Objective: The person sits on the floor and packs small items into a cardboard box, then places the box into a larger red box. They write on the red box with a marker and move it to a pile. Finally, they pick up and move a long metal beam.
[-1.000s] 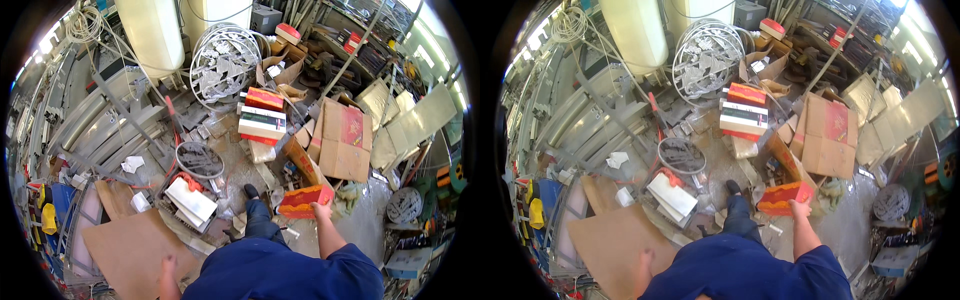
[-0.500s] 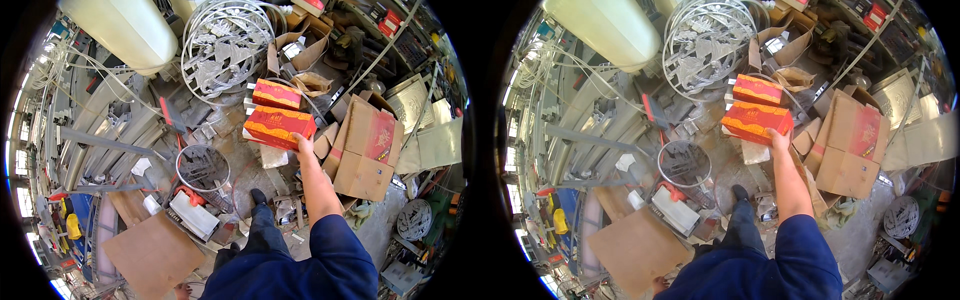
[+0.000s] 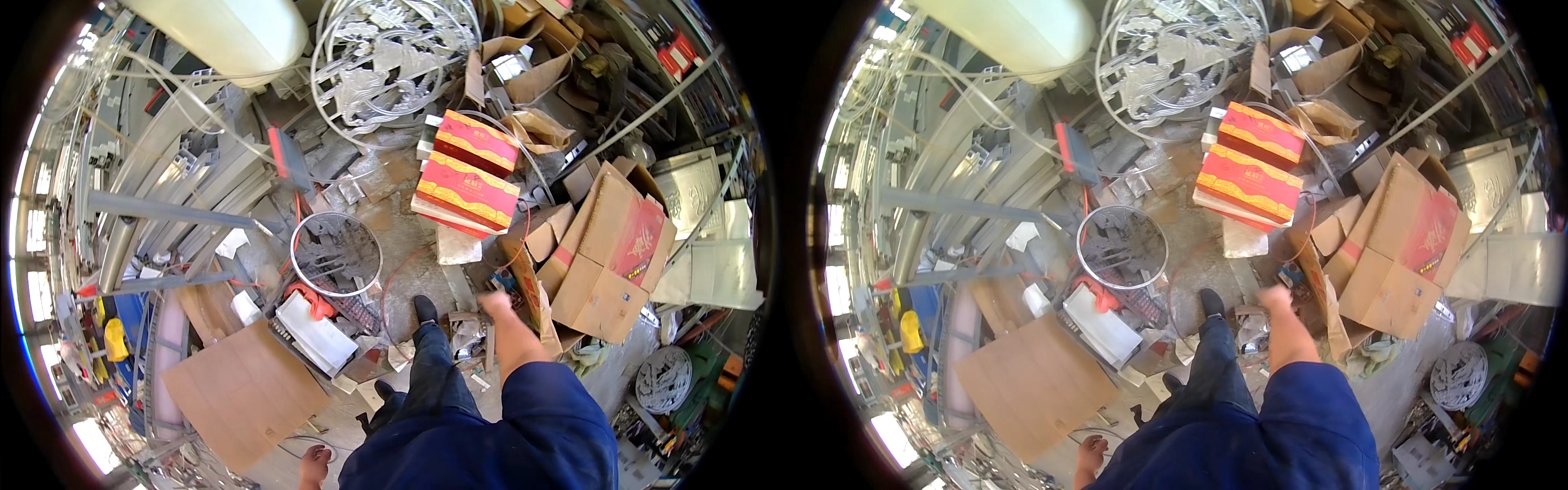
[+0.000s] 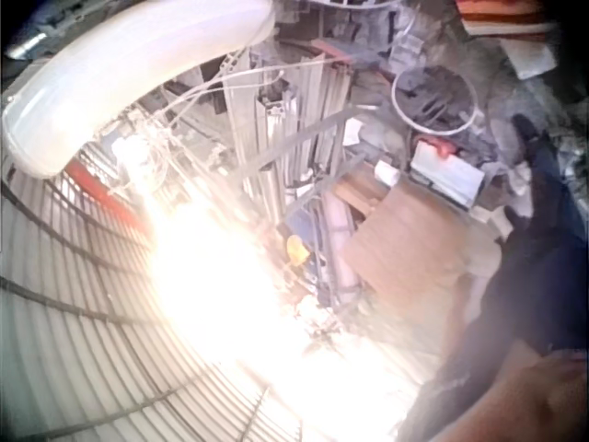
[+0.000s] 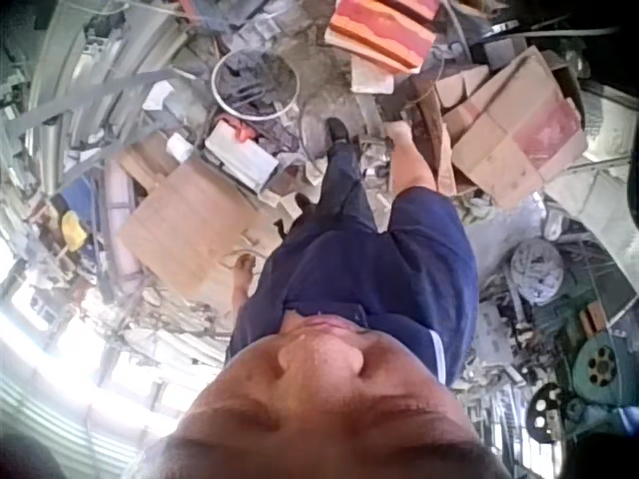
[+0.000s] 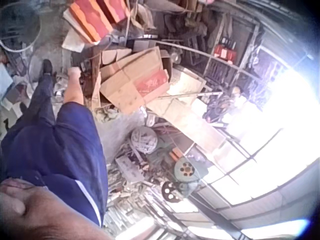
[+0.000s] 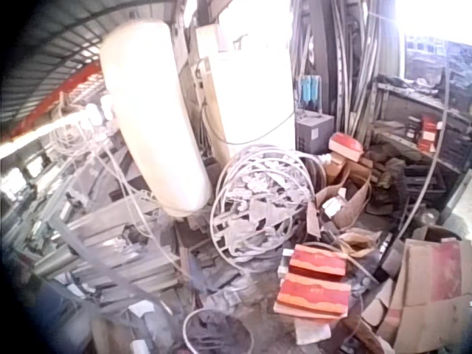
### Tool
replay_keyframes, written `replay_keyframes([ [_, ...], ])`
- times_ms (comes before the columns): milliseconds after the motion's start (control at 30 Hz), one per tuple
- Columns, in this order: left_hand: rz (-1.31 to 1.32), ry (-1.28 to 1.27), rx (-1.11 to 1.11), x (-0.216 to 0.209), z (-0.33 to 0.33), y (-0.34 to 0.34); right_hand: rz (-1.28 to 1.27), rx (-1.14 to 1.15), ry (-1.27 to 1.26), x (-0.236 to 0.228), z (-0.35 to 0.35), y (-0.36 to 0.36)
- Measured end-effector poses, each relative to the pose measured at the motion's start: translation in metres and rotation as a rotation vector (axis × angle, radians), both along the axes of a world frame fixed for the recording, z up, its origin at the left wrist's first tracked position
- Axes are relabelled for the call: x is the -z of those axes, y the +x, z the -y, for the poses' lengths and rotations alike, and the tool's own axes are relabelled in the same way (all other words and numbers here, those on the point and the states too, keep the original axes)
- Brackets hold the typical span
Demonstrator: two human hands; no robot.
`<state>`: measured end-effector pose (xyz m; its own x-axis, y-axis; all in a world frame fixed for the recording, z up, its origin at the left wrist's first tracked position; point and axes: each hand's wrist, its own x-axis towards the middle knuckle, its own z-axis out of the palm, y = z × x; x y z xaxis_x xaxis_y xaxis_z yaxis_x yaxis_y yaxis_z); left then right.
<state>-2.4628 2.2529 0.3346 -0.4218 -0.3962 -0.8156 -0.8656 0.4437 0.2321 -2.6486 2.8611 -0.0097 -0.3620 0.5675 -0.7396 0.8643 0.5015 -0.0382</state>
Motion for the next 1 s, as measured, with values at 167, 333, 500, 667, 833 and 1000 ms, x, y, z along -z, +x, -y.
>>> replay_keyframes([
  [167, -0.069, -0.022, -0.014, -0.012, -0.028, 0.028, 0.089, -0.411, -0.583, -0.060, 0.121, 0.000],
  [333, -0.109, -0.060, -0.029, -0.006, -0.018, 0.095, 0.009, -0.794, -0.516, -0.074, 0.186, -0.036],
  [500, -0.109, -0.083, -0.037, 0.050, 0.026, 0.231, -0.148, -0.734, -0.244, -0.120, 0.186, -0.076],
  [667, -0.052, 0.035, -0.415, 0.115, 0.026, 0.400, -0.235, -0.694, -0.098, -0.145, 0.222, -0.023],
  [833, -0.073, 0.210, -0.983, 0.192, 0.008, 0.554, -0.007, -1.675, 0.001, -0.063, 0.180, 0.091],
  [1000, -0.144, 0.182, -1.753, 0.179, -0.014, 0.736, 0.502, -1.629, -0.607, -0.125, 0.381, 0.167],
])
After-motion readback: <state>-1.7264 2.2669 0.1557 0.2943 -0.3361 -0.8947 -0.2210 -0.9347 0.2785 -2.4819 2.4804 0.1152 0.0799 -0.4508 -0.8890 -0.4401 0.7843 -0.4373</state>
